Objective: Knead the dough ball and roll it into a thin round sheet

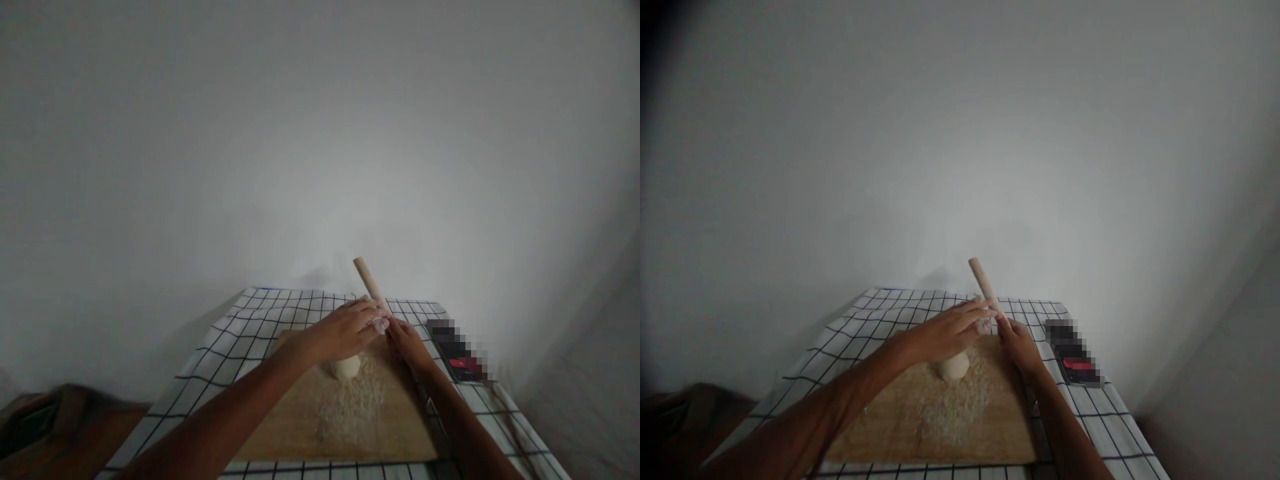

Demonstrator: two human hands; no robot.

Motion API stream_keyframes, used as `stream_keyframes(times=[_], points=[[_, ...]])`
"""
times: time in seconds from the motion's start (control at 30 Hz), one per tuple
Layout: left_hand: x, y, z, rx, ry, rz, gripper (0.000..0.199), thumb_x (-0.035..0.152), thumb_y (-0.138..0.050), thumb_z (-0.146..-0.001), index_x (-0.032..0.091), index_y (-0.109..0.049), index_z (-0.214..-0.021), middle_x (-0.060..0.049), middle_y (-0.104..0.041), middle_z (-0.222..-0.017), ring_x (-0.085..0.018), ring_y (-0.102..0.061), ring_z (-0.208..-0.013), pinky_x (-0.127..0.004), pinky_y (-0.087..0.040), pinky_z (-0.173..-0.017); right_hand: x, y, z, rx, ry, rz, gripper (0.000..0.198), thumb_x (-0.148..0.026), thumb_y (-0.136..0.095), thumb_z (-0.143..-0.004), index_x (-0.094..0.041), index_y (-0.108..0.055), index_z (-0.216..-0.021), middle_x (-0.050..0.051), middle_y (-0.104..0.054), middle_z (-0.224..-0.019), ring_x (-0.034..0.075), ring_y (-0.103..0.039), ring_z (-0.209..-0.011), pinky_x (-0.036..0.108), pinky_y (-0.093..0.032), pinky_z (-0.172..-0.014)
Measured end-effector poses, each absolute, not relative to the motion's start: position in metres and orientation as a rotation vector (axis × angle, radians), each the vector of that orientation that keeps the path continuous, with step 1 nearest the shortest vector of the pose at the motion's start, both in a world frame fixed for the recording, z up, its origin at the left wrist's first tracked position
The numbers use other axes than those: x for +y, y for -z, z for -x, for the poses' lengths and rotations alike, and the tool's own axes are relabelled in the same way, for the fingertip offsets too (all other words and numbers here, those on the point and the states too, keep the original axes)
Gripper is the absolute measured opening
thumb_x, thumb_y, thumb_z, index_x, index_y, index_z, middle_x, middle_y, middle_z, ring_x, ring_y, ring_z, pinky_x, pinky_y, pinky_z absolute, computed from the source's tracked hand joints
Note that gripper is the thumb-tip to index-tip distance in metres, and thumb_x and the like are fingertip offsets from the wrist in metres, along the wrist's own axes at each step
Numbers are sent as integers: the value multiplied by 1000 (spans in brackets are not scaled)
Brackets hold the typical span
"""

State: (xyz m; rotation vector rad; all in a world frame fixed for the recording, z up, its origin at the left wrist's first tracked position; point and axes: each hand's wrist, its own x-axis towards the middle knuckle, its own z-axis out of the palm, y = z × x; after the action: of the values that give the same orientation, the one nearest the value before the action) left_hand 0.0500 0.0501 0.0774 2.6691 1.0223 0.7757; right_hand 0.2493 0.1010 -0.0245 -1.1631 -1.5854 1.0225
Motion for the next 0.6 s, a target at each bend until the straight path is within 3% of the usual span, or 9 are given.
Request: stream_keyframes(times=[0.17,0.23,0.3,0.37,0.47,0.6], points=[[54,-81,-60,1061,-694,-2719,43,43,-31,-105,23,-60,-128,-7,-65,-127,-20,-56,-124,-37,-39,-111,105,27,-264,-1418,-1142,1136,57,-76,-37,-90,-24,-40,-68,-9,-32,-53,7,-26,-39,20,-22,-35],[50,-73,-50,1128,-558,-2688,42,48,-45,-100,23,-60,-129,-8,-64,-127,-24,-59,-119,-39,-44,-104,108,26,-268,-1372,-1150,1115,57,-76,-38,-90,-23,-41,-69,-9,-32,-53,7,-27,-39,20,-23,-34],[41,-62,-37,1209,-442,-2635,57,51,-68,-84,25,-58,-133,-8,-62,-130,-28,-61,-117,-40,-48,-99,109,25,-269,-1342,-1133,1075,56,-75,-39,-90,-23,-43,-72,-9,-33,-55,7,-29,-41,19,-26,-35],[29,-51,-24,1259,-432,-2581,65,40,-79,-74,27,-57,-134,-6,-63,-128,-29,-62,-114,-39,-50,-96,109,21,-268,-1330,-1099,1031,54,-74,-42,-91,-23,-44,-74,-8,-36,-56,7,-34,-43,18,-30,-38],[12,-40,-16,1232,-513,-2563,46,20,-72,-78,28,-63,-123,-2,-67,-121,-24,-63,-113,-36,-48,-99,104,16,-261,-1358,-1055,993,50,-71,-50,-89,-23,-45,-77,-7,-44,-58,8,-43,-46,19,-34,-41],[2,-31,-21,1160,-536,-2607,40,15,-72,-78,25,-66,-117,-2,-68,-119,-24,-62,-113,-38,-48,-100,95,11,-251,-1420,-978,969,47,-68,-56,-89,-22,-47,-79,-6,-48,-60,9,-44,-47,21,-36,-43]])
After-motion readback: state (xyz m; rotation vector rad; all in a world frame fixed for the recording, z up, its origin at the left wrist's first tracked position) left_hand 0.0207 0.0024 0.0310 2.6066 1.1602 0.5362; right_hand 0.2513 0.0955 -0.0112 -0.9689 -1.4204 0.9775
